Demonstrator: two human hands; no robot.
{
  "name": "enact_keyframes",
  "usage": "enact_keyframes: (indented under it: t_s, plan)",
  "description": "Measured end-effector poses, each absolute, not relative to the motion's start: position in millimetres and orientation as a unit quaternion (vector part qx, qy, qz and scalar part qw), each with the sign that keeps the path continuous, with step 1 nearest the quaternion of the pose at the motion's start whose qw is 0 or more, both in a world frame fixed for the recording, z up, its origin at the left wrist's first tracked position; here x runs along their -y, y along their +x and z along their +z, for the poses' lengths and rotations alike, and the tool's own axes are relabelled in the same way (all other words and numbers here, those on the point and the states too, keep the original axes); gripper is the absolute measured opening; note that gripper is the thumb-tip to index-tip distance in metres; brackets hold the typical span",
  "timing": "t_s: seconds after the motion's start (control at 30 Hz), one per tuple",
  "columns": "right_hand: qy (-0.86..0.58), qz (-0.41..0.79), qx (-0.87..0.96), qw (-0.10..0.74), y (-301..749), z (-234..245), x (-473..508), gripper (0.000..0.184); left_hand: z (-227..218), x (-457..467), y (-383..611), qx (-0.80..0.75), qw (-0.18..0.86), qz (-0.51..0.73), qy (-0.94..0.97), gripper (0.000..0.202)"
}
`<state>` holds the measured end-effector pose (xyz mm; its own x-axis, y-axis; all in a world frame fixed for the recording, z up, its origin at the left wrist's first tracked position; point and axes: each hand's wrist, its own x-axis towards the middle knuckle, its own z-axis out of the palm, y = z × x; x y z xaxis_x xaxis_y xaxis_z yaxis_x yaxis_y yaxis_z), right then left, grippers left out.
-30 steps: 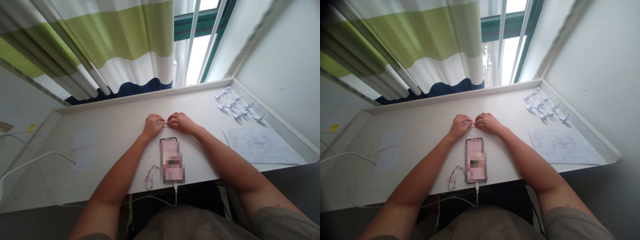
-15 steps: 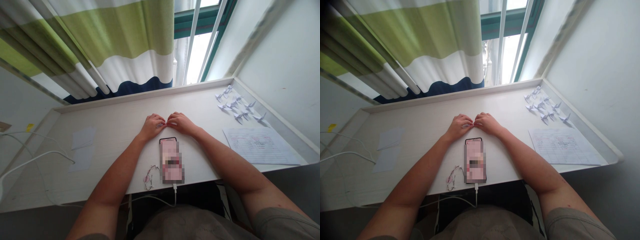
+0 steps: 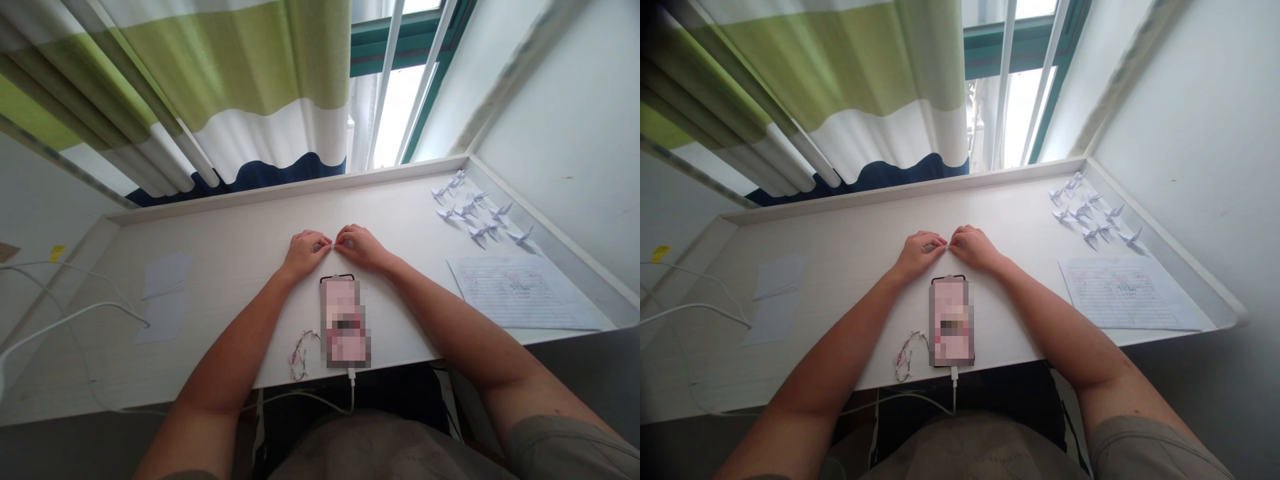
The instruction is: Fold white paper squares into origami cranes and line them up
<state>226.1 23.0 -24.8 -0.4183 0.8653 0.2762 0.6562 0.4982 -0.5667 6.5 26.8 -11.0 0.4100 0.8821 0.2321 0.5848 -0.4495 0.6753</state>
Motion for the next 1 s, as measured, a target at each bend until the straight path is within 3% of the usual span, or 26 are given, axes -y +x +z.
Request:
enact_keyframes:
  t_s: [0.53, 0.7, 1.0]
  plan:
    - [-0.524, 0.287, 0.732, 0.328, 218.1, -22.1, -27.6, 0.008, -14.0, -28.1, 10.7, -0.469, 0.271, 0.335, 0.771, 0.018]
    - [-0.532, 0.314, 0.709, 0.34, 215.4, -19.1, -28.3, 0.013, -17.1, -29.0, 9.2, -0.484, 0.269, 0.338, 0.761, 0.008]
    - [-0.45, 0.225, 0.805, 0.315, 231.9, -23.2, -21.6, 0.015, -14.8, -31.4, 2.0, -0.438, 0.22, 0.281, 0.825, 0.018]
